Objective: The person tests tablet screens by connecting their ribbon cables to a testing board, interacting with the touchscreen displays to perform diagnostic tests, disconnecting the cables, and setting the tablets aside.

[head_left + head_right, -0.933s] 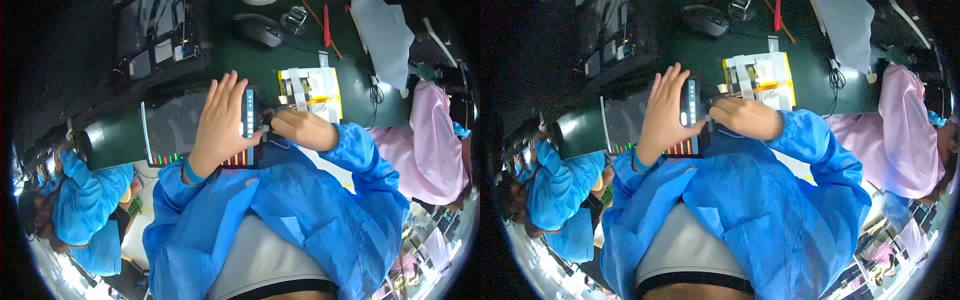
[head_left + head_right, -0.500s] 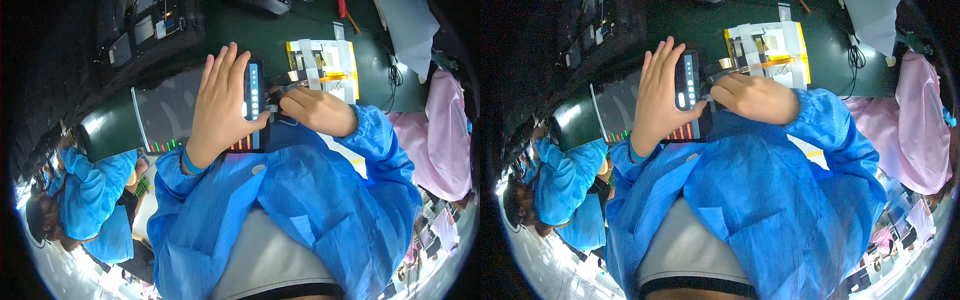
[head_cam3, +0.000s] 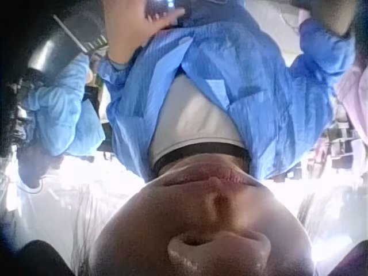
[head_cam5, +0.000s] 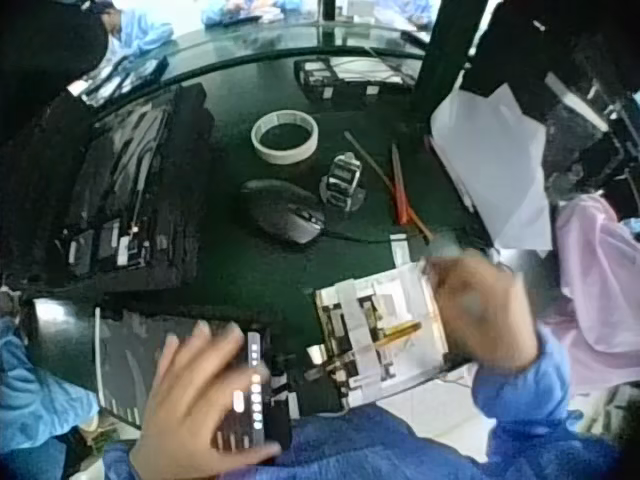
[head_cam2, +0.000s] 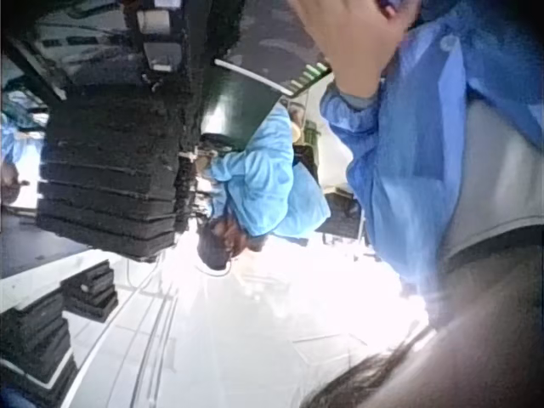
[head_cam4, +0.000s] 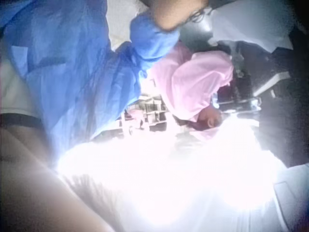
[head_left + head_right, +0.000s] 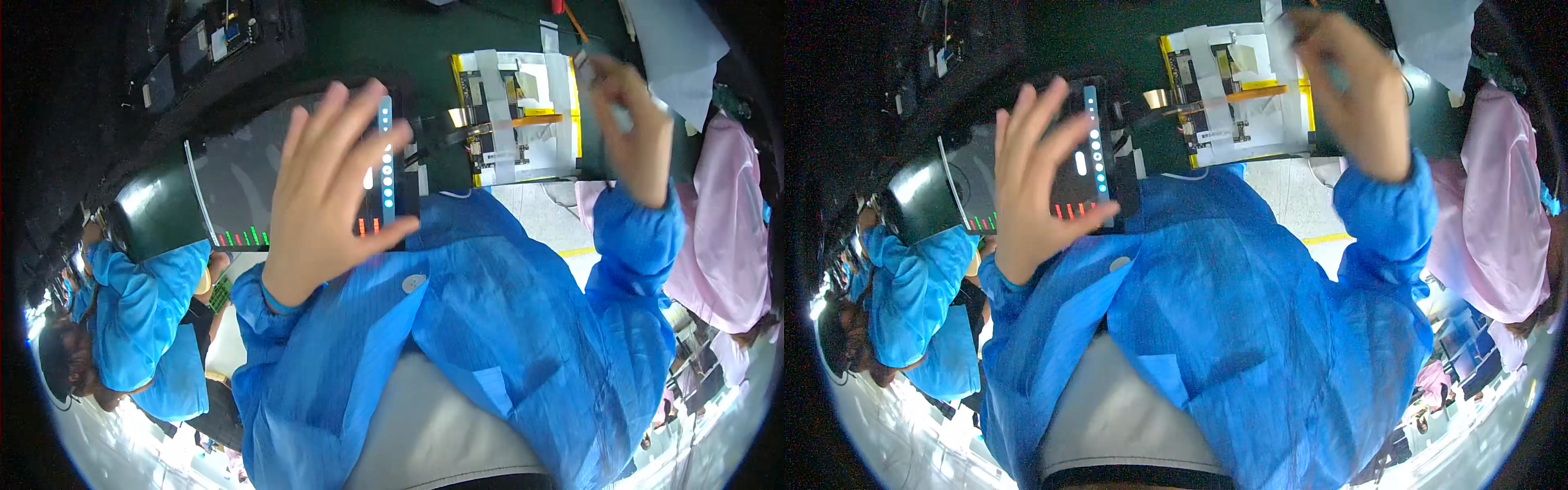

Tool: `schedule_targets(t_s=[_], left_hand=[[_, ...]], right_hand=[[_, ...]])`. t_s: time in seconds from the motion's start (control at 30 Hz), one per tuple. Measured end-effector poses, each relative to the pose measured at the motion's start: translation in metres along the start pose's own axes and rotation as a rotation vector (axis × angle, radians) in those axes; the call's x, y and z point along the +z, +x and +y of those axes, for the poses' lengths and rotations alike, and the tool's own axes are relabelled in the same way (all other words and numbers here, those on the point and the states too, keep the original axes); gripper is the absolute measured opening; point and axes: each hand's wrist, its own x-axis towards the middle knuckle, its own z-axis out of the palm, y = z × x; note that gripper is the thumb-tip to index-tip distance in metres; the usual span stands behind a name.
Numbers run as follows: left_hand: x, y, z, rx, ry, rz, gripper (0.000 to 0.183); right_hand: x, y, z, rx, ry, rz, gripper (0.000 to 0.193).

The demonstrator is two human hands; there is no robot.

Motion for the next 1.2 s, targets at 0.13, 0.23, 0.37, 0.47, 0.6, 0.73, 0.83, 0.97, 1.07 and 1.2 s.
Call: schedule_targets(t_s=[0.13,0.23,0.37,0.47,0.6,0.73,0.83,0.97,1.07,1.2], left_hand=[[0.005,-0.016,0.018,0.089,0.057,-0.29,0.055],[0.008,-0.016,0.016,0.137,0.086,-0.248,0.036],[0.018,-0.019,0.016,0.203,0.161,-0.167,0.023],[0.015,-0.015,0.013,0.208,0.054,-0.149,0.02],[0.005,-0.013,0.014,0.082,-0.089,-0.053,0.027],[0.0,-0.009,0.016,-0.07,-0.05,0.079,0.032],[-0.004,-0.001,0.018,-0.128,-0.012,0.172,0.034],[-0.005,0.018,0.025,-0.116,0.039,0.147,0.044],[0.006,0.034,0.034,-0.051,0.128,0.069,0.043],[0.018,0.063,0.039,0.139,0.266,-0.179,0.033]], right_hand=[[-0.006,0.027,0.043,0.322,-0.363,0.015,0.019],[0.004,0.032,0.028,-0.252,-0.379,-0.009,0.024],[0.041,0.032,-0.003,-0.338,0.245,-0.382,0.036],[0.054,0.037,-0.009,-0.394,0.196,-0.383,0.035],[0.062,0.047,-0.014,-0.498,0.204,-0.406,0.029],[0.067,0.052,-0.02,-0.525,0.159,-0.382,0.018],[0.071,0.054,-0.027,-0.562,0.054,-0.389,0.015],[0.07,0.055,-0.03,-0.543,-0.014,-0.369,0.016],[0.051,0.052,-0.029,-0.525,0.041,-0.152,0.019],[0.038,0.006,-0.009,-0.374,0.076,-0.105,0.026]])
